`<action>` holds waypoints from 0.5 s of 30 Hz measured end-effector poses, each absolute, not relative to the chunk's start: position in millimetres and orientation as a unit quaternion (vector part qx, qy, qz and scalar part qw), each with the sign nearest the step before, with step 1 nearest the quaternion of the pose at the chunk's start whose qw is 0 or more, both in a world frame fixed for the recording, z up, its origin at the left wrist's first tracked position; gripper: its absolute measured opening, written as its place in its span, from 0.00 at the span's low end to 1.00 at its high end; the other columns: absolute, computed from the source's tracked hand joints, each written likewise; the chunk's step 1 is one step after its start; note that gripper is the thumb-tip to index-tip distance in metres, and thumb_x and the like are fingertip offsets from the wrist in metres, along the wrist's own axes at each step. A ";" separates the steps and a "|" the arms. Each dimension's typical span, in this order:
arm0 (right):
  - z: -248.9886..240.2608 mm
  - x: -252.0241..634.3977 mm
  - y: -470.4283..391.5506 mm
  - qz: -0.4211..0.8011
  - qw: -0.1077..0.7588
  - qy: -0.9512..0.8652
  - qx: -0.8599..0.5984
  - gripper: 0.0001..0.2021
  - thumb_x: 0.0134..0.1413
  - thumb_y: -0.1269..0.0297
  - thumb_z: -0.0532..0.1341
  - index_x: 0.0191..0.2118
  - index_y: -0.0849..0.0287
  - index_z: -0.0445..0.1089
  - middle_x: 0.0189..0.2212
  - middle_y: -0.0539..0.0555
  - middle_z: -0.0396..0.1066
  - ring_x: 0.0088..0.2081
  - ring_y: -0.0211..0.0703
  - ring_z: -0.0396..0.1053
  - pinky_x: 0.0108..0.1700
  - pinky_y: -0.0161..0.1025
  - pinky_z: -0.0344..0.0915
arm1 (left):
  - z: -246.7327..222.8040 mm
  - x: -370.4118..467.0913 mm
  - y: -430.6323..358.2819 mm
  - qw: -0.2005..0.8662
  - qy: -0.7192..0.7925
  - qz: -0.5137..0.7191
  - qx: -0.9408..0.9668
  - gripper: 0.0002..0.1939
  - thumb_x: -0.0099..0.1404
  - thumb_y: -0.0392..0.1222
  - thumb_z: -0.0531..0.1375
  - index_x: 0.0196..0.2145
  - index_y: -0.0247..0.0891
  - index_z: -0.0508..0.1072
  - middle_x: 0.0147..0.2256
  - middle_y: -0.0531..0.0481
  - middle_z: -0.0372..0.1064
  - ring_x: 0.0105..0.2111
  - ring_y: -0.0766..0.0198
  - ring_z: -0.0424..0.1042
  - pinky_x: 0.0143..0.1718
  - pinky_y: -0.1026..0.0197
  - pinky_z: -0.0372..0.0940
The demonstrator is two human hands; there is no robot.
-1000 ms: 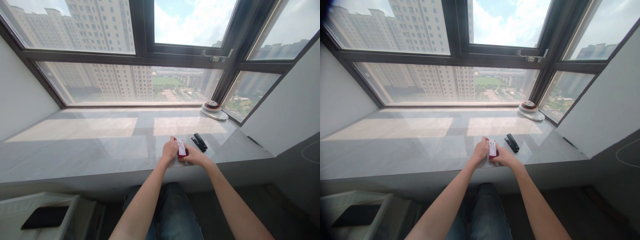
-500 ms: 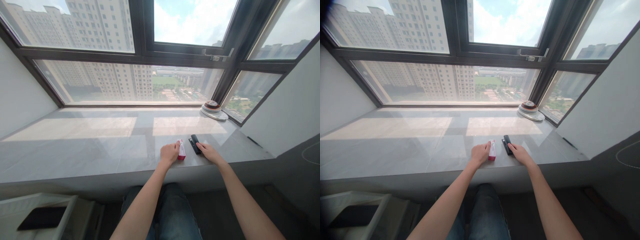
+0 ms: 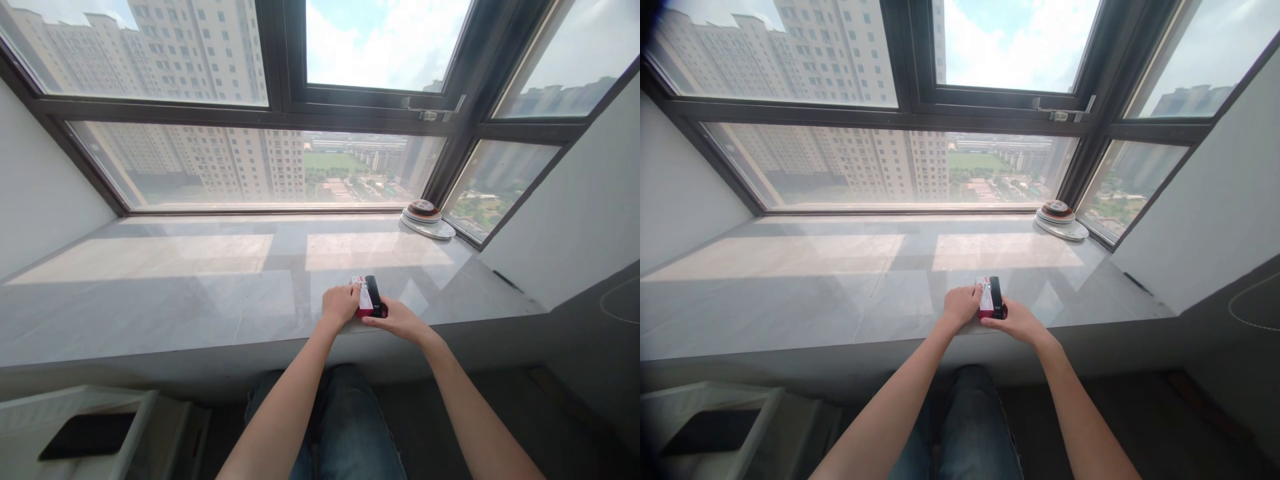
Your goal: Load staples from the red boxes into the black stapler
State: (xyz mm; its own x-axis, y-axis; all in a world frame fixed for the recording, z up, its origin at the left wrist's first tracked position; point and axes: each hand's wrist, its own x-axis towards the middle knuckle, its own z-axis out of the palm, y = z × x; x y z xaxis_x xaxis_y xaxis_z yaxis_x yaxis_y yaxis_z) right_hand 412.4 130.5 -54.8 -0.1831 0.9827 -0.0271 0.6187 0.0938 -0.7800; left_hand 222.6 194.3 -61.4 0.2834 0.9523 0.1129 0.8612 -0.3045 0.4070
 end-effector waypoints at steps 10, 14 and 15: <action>-64.4 418.9 145.2 0.284 0.242 -0.704 -0.604 0.21 0.46 0.53 0.71 0.45 0.57 0.76 0.34 0.51 0.78 0.36 0.52 0.74 0.38 0.38 0.66 | -57.9 220.4 208.3 0.142 0.566 0.151 0.798 0.43 0.74 0.64 0.31 0.40 0.40 0.82 0.41 0.40 0.78 0.44 0.52 0.76 0.45 0.56 0.65; -62.5 419.5 142.2 0.276 0.248 -0.705 -0.604 0.21 0.47 0.53 0.71 0.47 0.55 0.76 0.35 0.51 0.79 0.37 0.53 0.75 0.37 0.37 0.65 | -58.2 223.6 224.2 0.134 0.592 0.147 0.781 0.44 0.74 0.62 0.29 0.44 0.35 0.80 0.44 0.35 0.77 0.45 0.49 0.75 0.46 0.52 0.66; -61.8 418.8 141.7 0.270 0.248 -0.706 -0.606 0.21 0.46 0.53 0.72 0.47 0.54 0.76 0.35 0.51 0.79 0.37 0.53 0.75 0.37 0.38 0.65 | -58.8 225.0 228.1 0.134 0.595 0.144 0.779 0.43 0.75 0.61 0.30 0.46 0.35 0.79 0.44 0.35 0.77 0.46 0.48 0.75 0.46 0.52 0.66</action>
State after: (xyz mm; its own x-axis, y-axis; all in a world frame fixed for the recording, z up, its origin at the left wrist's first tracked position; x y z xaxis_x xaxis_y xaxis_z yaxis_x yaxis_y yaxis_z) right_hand 418.8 141.7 -61.8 -0.1435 0.9894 0.0231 0.7217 0.1206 -0.6817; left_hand 225.0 228.1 -58.8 0.2506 0.9659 0.0644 0.8889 -0.2559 0.3799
